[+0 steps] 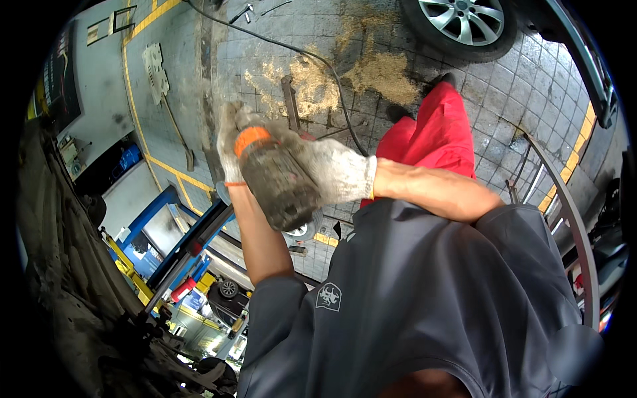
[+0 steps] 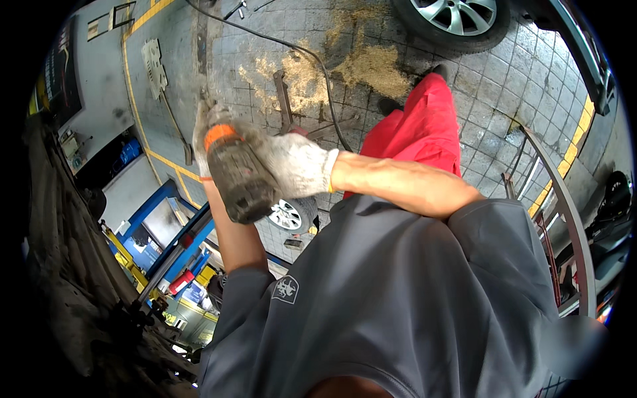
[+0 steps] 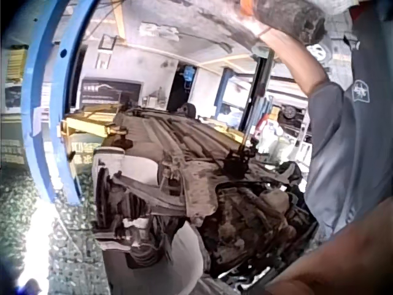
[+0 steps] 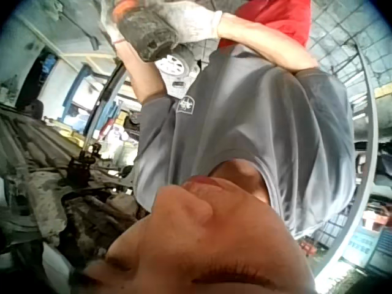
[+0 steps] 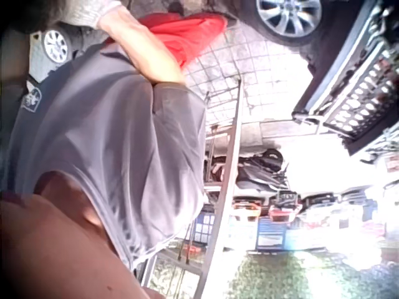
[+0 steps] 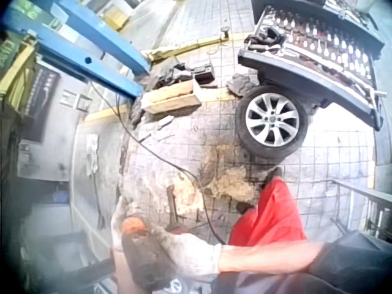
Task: The person works under a lifted vehicle, using a pneumatic impact wrench to remove bolts from the suspension assembly. They then use a wrench to tighten bolts by hand and organize tools in a toolbox.
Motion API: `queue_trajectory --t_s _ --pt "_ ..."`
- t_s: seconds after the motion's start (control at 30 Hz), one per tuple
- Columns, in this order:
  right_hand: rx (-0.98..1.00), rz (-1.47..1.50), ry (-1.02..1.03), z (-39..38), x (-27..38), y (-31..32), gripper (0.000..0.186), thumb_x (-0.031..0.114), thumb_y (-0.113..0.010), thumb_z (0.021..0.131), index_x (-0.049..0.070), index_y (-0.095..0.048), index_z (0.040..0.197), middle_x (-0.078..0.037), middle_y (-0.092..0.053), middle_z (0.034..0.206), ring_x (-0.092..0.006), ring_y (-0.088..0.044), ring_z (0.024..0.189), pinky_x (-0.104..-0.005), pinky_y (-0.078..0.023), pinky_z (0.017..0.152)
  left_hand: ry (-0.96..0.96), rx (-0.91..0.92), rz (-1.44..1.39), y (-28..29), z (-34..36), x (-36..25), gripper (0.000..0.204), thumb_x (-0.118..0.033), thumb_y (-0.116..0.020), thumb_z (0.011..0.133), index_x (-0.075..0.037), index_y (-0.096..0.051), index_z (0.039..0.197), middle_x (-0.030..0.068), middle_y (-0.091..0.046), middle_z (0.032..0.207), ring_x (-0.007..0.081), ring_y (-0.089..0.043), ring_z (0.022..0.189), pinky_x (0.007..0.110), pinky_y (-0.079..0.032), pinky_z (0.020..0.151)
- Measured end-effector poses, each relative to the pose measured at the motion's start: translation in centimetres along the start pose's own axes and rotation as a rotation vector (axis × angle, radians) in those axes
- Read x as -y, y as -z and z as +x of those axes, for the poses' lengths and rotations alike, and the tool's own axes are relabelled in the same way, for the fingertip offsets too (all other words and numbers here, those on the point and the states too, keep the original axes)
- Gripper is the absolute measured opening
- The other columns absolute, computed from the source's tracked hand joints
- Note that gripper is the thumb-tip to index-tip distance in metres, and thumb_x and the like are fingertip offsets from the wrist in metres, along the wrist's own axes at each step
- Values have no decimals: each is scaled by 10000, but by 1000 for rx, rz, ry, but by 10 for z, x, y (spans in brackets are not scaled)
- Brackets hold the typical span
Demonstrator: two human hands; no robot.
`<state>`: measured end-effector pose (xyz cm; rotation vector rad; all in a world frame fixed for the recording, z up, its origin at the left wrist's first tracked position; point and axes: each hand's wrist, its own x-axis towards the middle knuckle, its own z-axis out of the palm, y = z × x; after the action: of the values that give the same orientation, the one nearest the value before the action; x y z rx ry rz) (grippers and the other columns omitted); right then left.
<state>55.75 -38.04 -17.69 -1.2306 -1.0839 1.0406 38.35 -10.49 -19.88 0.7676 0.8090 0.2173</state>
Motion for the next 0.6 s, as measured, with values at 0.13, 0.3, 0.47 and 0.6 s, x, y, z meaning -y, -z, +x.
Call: queue_trajectory --t_s 0.13,0.3,0.47,0.6 --pt "24 -129 100 -13 -2 -24 797 313 -739 857 -9 -350 1473 -269 -661 1065 -405 -693 806 -463 -574 674 -90 -214 35 10 -42 27 421 -356 -497 1060 -21 -582 1300 120 -649 1062 252 -656 869 390 -565 761" --pt "124 -89 108 21 -11 -18 584 284 -741 853 -9 -546 1320 -201 -692 1059 -365 -703 845 -441 -575 727 -118 -458 228 -81 -26 3 356 -349 -540 1043 -47 -623 1213 65 -629 873 178 -621 677 333 -520 588" --pt "254 376 -201 30 -40 -13 452 207 -775 815 48 -664 1223 -125 -736 1007 -310 -719 856 -403 -578 743 -229 -432 79 -132 -8 -14 273 -346 -508 1070 -113 -584 949 -3 -511 717 122 -473 478 298 -398 422" --pt "210 7 91 41 -25 -23 414 241 -767 818 62 -680 1180 -111 -744 985 -314 -722 827 -411 -579 741 -252 -453 73 -120 -19 -15 196 -307 -508 1066 -154 -543 950 -31 -453 686 95 -444 474 288 -386 409"
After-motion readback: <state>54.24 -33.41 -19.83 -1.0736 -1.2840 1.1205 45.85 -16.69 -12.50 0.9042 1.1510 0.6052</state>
